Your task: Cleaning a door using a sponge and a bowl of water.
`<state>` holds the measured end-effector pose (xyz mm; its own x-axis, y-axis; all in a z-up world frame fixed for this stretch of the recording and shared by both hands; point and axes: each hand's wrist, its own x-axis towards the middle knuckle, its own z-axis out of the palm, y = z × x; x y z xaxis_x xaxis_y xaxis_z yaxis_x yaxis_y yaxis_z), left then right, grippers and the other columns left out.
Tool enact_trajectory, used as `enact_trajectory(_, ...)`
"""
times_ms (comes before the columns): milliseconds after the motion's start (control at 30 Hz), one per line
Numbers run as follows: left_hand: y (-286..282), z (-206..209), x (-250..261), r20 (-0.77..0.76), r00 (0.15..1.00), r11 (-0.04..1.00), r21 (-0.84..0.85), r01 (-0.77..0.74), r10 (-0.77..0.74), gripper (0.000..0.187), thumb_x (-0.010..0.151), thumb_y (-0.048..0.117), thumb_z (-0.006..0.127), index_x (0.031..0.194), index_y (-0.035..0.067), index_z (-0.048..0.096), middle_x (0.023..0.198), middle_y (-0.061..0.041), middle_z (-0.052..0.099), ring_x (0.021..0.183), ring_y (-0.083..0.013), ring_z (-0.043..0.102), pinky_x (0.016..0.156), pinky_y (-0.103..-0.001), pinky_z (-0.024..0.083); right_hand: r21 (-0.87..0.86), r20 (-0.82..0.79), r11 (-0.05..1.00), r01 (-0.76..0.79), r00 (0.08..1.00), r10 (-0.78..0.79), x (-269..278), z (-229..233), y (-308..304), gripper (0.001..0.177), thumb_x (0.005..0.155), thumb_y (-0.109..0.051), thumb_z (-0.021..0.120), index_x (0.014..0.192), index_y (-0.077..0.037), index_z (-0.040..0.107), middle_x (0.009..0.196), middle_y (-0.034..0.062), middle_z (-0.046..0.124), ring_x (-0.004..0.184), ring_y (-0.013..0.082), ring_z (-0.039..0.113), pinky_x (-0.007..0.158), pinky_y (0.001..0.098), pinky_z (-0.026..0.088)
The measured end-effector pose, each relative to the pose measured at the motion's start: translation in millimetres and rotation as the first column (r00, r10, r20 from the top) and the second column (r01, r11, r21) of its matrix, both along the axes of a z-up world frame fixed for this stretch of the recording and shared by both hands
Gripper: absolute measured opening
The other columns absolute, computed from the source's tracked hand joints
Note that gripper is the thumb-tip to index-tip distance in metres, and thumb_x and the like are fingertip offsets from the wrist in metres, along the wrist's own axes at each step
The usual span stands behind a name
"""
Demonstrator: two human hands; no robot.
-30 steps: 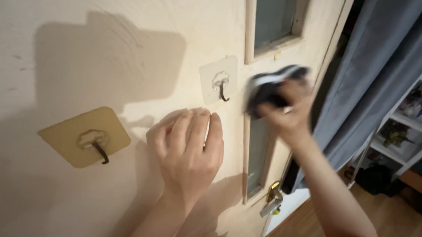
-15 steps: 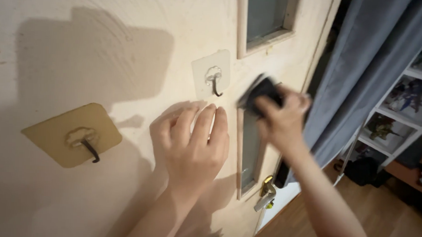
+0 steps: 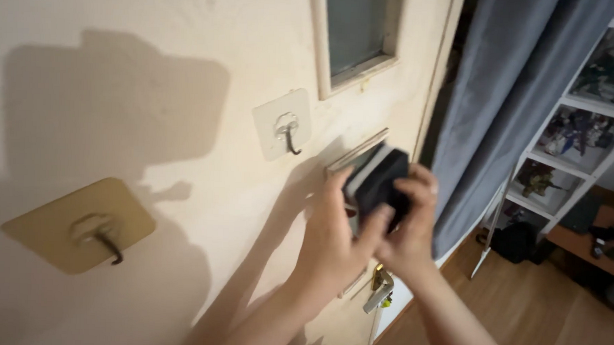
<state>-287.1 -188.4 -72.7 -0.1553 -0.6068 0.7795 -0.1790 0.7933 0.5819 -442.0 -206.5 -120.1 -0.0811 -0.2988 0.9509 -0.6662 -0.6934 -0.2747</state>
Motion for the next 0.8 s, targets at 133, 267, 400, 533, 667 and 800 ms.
enact_trajectory(133,-18.7,-0.1,1.1,-0.126,0.967,0.920,0.302,0.249,-0.220,0.051,0.096,0.021,0.065,0.140,0.002,0.047,0.116,-0.019,0.071,0.099,-0.0268,0.076,0.082,-0.033,0.062,0.091,0.168,0.872,-0.482,0.870,0.463,-21.9,2.6,2.2,0.087,0.086,-0.017,0.084,0.148,-0.010,0.023,0.146,0.0159,0.043,0.137,0.0301,0.050,0.115,0.0426,0.044)
enact_trajectory(267,-24.6,2.7,0.4,-0.176,0.884,0.800,0.376,0.467,-0.433,0.049,0.096,0.020,0.066,0.139,0.002,0.050,0.124,-0.020,0.064,0.110,-0.0268,0.070,0.085,-0.035,0.063,0.337,0.523,0.574,-0.746,0.655,0.545,-69.2,-12.4,-6.9,0.097,0.080,-0.020,0.076,0.164,0.000,0.031,0.150,0.0219,0.051,0.140,0.0327,0.051,0.119,0.0435,0.040)
enact_trajectory(400,-25.3,6.1,-0.2,0.091,0.978,0.973,0.154,0.174,-0.190,0.054,0.092,0.018,0.074,0.140,0.002,0.055,0.121,-0.017,0.066,0.108,-0.0292,0.069,0.085,-0.037,0.059,0.296,0.671,0.142,-0.945,0.311,0.673,-65.7,-14.6,-5.1,0.120,0.072,-0.019,0.080,0.168,-0.008,0.010,0.155,0.0221,0.047,0.143,0.0364,0.048,0.121,0.0445,0.036)
enact_trajectory(533,-21.4,2.7,2.8,0.176,0.984,1.000,-0.014,0.008,-0.005,0.057,0.092,0.021,0.076,0.141,0.001,0.054,0.124,-0.018,0.065,0.108,-0.0326,0.068,0.089,-0.039,0.056,0.315,0.695,0.191,-0.930,0.363,0.621,-84.7,-29.8,-6.4,0.116,0.071,-0.013,0.076,0.168,-0.010,0.013,0.158,0.0162,0.047,0.145,0.0310,0.046,0.121,0.0376,0.033)
enact_trajectory(667,-18.2,3.7,11.9,0.197,0.974,0.994,-0.015,-0.108,0.109,0.049,0.092,0.020,0.075,0.134,0.002,0.058,0.123,-0.017,0.066,0.096,-0.0279,0.068,0.082,-0.037,0.057,0.543,0.411,0.658,-0.522,0.848,0.334,-82.1,13.4,-16.8,0.095,0.077,-0.006,0.070,0.166,-0.011,0.035,0.145,0.0200,0.056,0.129,0.0334,0.055,0.110,0.0360,0.042)
enact_trajectory(800,-11.5,8.7,21.8,0.207,0.966,0.988,-0.014,-0.153,0.153,0.034,0.092,0.018,0.074,0.123,0.005,0.067,0.107,-0.009,0.071,0.087,-0.0203,0.070,0.072,-0.033,0.059,0.343,-0.033,0.902,0.261,0.963,-0.266,-49.5,28.9,-42.8,0.072,0.081,-0.007,0.074,0.150,-0.016,0.056,0.137,0.0255,0.058,0.117,0.0384,0.065,0.097,0.0400,0.053)
